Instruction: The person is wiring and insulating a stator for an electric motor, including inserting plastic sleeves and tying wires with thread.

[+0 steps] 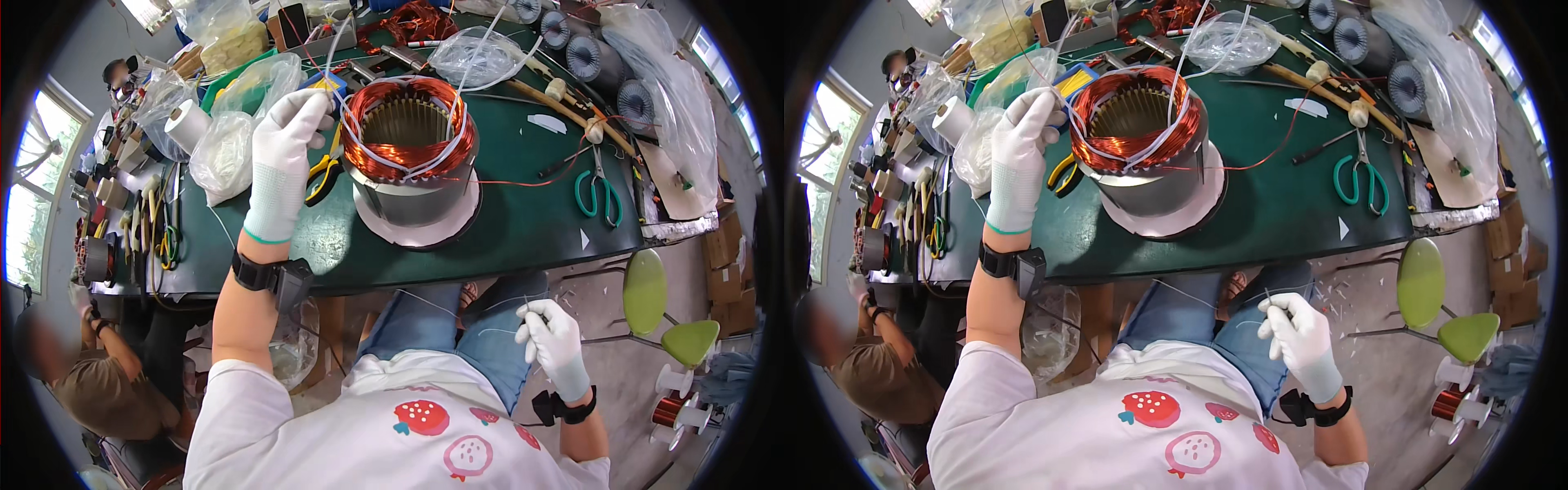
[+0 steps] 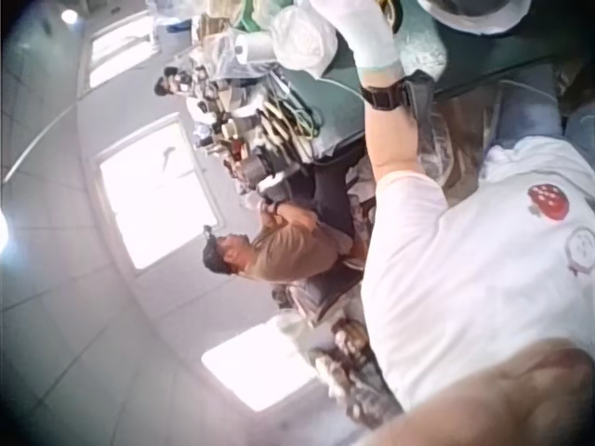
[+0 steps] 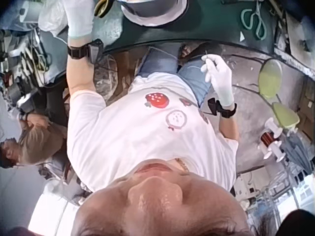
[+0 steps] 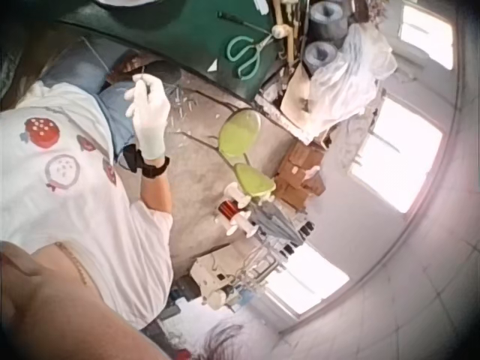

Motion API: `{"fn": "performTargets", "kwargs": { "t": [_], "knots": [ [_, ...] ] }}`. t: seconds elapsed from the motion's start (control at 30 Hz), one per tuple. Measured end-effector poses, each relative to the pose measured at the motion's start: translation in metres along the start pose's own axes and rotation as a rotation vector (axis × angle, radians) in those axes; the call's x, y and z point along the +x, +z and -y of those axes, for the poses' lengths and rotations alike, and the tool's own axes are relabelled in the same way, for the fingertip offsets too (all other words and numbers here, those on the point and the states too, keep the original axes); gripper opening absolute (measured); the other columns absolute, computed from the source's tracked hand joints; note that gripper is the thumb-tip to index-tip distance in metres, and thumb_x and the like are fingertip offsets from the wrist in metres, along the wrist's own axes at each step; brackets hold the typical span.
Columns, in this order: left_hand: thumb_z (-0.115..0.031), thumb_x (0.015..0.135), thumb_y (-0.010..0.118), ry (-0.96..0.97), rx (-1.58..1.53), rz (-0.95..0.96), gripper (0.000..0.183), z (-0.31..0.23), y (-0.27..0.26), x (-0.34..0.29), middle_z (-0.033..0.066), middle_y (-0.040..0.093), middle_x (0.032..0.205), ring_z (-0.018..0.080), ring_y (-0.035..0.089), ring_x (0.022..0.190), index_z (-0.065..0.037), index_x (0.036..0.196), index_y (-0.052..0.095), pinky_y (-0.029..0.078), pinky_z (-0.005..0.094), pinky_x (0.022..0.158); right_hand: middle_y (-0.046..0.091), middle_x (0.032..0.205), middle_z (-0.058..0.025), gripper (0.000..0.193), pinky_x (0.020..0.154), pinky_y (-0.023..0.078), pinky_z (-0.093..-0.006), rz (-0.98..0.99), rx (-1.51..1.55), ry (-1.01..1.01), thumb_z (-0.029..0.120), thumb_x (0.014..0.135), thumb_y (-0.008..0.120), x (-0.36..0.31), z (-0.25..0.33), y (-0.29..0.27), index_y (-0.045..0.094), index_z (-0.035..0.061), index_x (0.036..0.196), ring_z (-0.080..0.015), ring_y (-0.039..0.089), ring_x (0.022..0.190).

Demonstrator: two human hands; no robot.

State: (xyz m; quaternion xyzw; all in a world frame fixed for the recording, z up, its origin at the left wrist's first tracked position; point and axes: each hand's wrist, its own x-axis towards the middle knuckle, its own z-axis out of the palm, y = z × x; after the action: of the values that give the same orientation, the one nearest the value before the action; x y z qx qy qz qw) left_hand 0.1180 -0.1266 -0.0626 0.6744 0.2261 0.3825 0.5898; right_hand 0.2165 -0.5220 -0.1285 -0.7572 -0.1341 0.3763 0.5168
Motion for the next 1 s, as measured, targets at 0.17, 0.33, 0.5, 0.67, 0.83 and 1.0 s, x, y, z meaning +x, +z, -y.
{"fn": "performTargets", "kwargs": {
  "t": [0.17, 0.33, 0.5, 0.67, 0.83, 1.0],
  "knots": [
    [-0.026, 0.1, 0.062, -0.037, -0.382, -0.129, 0.027, 0.027, -0.014, -0.005, 0.0026, 0.066, 0.105, 0.0057, 0.057, 0.081, -0.002, 0.112, 0.066, 0.043, 0.0207, 0.069, 0.066, 0.077, -0.0045, 0.016, 0.048, 0.038, -0.0198, 0.044, 0.103, -0.021, 0.007, 0.101, 0.052, 0.01, -0.019, 0.023, 0.063, -0.0007, 0.11, -0.0029, 0.047, 0.051],
    [-0.025, 0.102, 0.059, 0.129, 0.139, 0.036, 0.032, -0.019, 0.016, -0.005, 0.0025, 0.066, 0.105, 0.0072, 0.057, 0.08, -0.001, 0.123, 0.065, 0.044, 0.0212, 0.068, 0.066, 0.081, -0.0042, 0.02, 0.052, 0.039, -0.0193, 0.129, 0.25, 0.012, 0.005, 0.1, 0.051, 0.014, -0.024, 0.051, 0.061, -0.0006, 0.116, -0.0038, 0.049, 0.055],
    [-0.025, 0.103, 0.06, -0.079, -0.616, -0.08, 0.033, 0.036, 0.0, -0.008, 0.0043, 0.063, 0.112, 0.012, 0.059, 0.092, -0.001, 0.126, 0.061, 0.05, 0.0243, 0.077, 0.069, 0.087, -0.0052, 0.024, 0.054, 0.041, -0.0192, 0.235, 0.194, 0.044, 0.003, 0.098, 0.053, 0.002, -0.013, 0.055, 0.063, -0.0002, 0.12, -0.0043, 0.056, 0.06],
    [-0.01, 0.103, 0.058, 0.441, -0.004, -0.103, 0.022, 0.047, 0.01, -0.061, 0.0079, 0.069, 0.107, 0.0191, 0.067, 0.097, 0.002, 0.121, 0.065, 0.054, 0.03, 0.087, 0.069, 0.089, -0.0066, 0.025, 0.056, 0.045, -0.0196, 0.18, 0.281, 0.006, 0.004, 0.098, 0.053, 0.006, -0.041, 0.053, 0.062, -0.0007, 0.122, -0.0046, 0.057, 0.061],
    [0.002, 0.085, 0.074, 0.853, 0.647, -0.025, 0.018, 0.008, 0.019, -0.049, 0.0097, 0.071, 0.1, 0.02, 0.068, 0.09, -0.001, 0.103, 0.075, 0.053, 0.0282, 0.081, 0.065, 0.075, -0.0029, 0.032, 0.054, 0.045, -0.0204, 0.364, 0.203, 0.06, 0.01, 0.099, 0.055, 0.001, 0.006, 0.053, 0.061, -0.0013, 0.128, -0.0033, 0.054, 0.056],
    [-0.001, 0.084, 0.076, 0.847, 0.602, 0.103, 0.016, 0.004, 0.014, -0.044, 0.0092, 0.07, 0.097, 0.0189, 0.066, 0.091, -0.001, 0.1, 0.074, 0.052, 0.0275, 0.08, 0.061, 0.068, 0.0003, 0.03, 0.048, 0.042, -0.0196, 0.386, 0.253, 0.031, 0.013, 0.1, 0.055, 0.004, 0.038, 0.068, 0.062, -0.0008, 0.126, -0.0023, 0.053, 0.053]
  ]
}}
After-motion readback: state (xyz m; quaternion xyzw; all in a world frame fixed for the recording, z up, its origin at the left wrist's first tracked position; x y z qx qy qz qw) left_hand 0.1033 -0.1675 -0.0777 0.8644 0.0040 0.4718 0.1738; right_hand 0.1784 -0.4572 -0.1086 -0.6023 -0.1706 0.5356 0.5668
